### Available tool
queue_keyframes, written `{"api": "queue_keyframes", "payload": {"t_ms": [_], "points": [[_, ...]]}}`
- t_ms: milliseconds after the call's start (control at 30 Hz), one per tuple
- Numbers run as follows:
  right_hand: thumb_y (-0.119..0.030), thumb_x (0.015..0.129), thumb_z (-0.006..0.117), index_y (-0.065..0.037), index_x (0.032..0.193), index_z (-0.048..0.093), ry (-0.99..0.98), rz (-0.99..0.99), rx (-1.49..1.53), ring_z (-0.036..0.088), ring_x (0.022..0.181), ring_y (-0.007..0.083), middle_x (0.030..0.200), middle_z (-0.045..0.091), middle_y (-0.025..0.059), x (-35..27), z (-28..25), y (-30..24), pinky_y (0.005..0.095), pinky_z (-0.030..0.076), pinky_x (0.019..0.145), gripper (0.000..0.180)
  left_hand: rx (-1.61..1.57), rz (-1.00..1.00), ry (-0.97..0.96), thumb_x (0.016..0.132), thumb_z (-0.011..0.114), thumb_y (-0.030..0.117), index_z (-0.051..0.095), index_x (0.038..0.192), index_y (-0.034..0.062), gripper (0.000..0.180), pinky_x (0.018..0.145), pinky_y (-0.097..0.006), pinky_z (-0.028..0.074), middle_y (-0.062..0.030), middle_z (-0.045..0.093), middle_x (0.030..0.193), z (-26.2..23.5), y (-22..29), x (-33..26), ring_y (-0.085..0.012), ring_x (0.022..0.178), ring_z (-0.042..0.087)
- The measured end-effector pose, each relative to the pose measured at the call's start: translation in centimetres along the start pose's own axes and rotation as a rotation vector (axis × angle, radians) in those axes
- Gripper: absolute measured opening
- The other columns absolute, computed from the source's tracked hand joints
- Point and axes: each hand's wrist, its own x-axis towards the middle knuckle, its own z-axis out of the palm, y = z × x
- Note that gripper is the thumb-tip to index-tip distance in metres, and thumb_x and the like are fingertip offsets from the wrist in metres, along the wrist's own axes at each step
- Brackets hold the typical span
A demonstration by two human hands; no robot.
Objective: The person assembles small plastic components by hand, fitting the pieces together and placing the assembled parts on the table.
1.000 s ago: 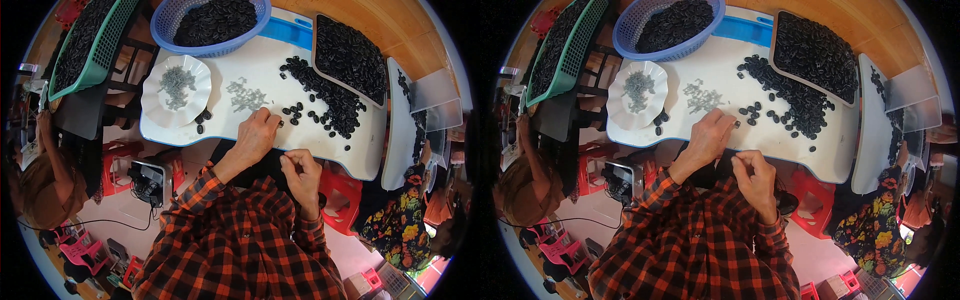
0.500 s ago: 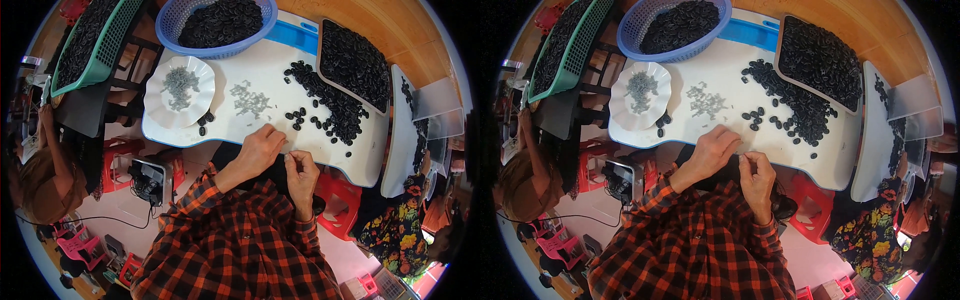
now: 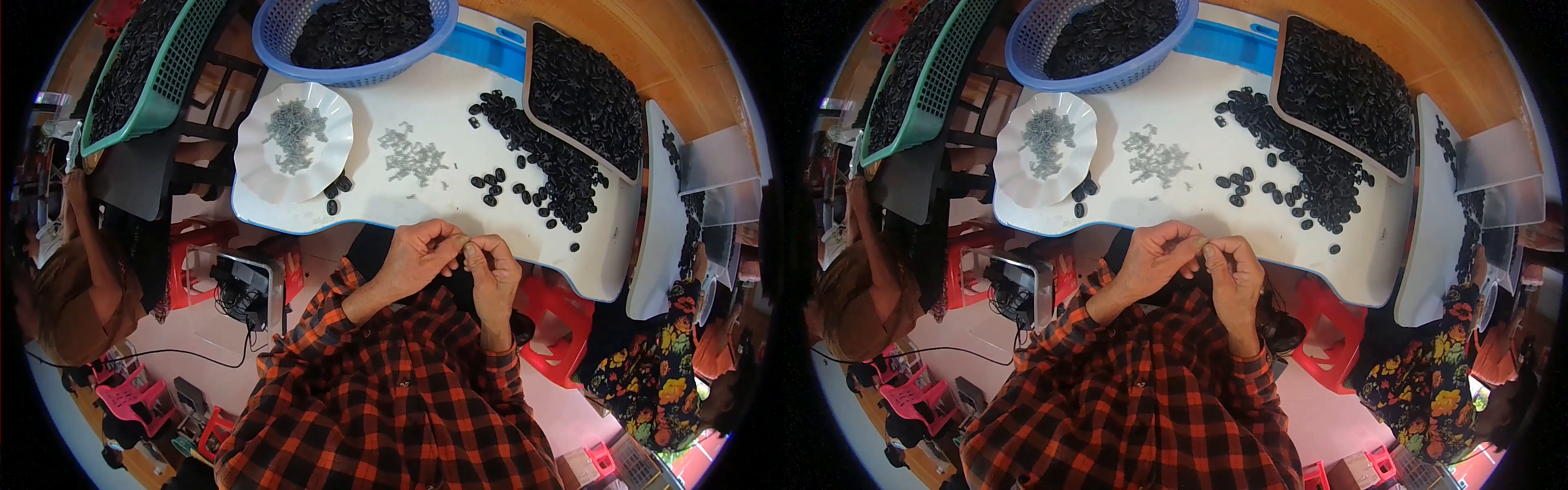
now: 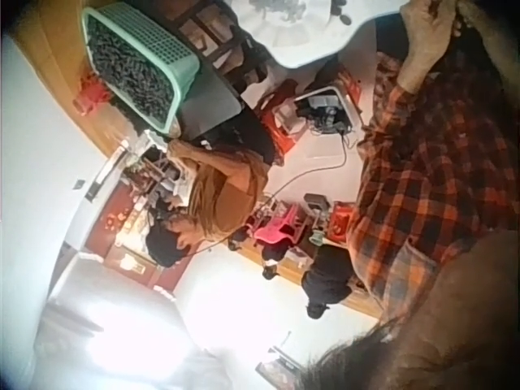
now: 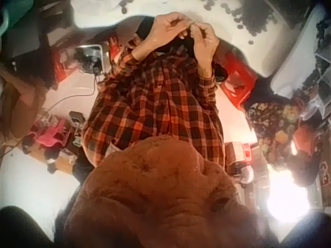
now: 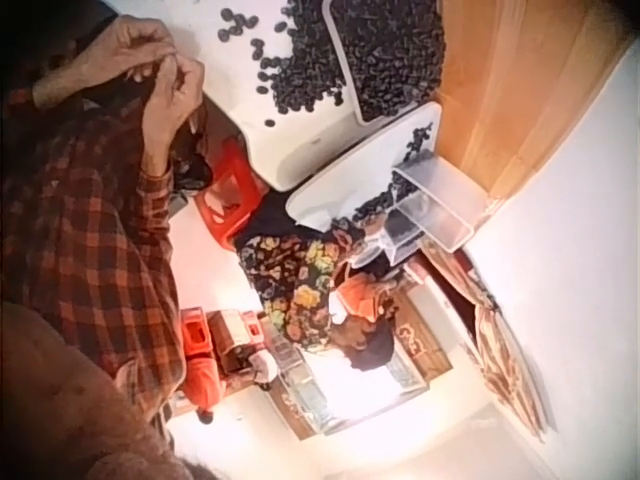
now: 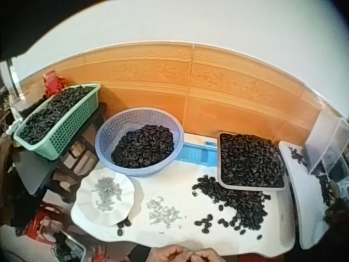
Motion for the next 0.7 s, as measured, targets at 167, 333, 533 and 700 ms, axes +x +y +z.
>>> {"api": "queue_keyframes", "payload": {"t_ms": [167,333,533,700], "points": [[-0.014,0.090,0.060,0.001,0.090,0.059,0.049,0.094,0.028,0.050,0.065,0.0059,0.077,0.060,0.0017,0.3,0.5,-1.1,0.0200,0.042,0.060,0.014,-0.142,-0.067,-0.001,0.095,0.054,0.017,0.060,0.100,-0.0045,0.023,0.052,-0.020,0.052,-0.0058,0.063,0.079,-0.6,-0.1,0.1,-0.0073,0.062,0.060],[-0.017,0.090,0.060,0.001,0.090,0.059,0.046,0.153,0.090,0.050,0.064,0.0062,0.077,0.061,0.0020,0.5,0.2,-1.0,0.0206,0.043,0.058,0.018,-0.145,-0.098,-0.012,0.095,0.053,0.018,0.059,0.099,-0.0046,0.024,0.051,-0.020,0.052,-0.0056,0.061,0.079,-0.8,0.2,0.2,-0.0073,0.061,0.060],[-0.017,0.090,0.060,0.002,0.091,0.059,-0.015,0.145,0.076,0.050,0.064,0.0057,0.078,0.061,0.0021,0.4,0.1,-1.2,0.0198,0.042,0.059,0.019,0.011,-0.070,-0.041,0.093,0.057,0.019,0.059,0.096,-0.0036,0.023,0.046,-0.018,0.047,-0.0025,0.060,0.073,-0.9,0.3,0.2,-0.0045,0.056,0.055],[-0.011,0.089,0.062,0.001,0.093,0.060,0.008,0.108,0.091,0.050,0.066,0.0047,0.078,0.061,-0.0004,0.2,1.0,-1.6,0.0184,0.042,0.060,0.013,-0.070,-0.045,0.029,0.092,0.058,0.018,0.060,0.094,-0.0022,0.020,0.045,-0.017,0.045,-0.0014,0.059,0.071,-0.7,0.3,0.0,-0.0039,0.055,0.053]]}}
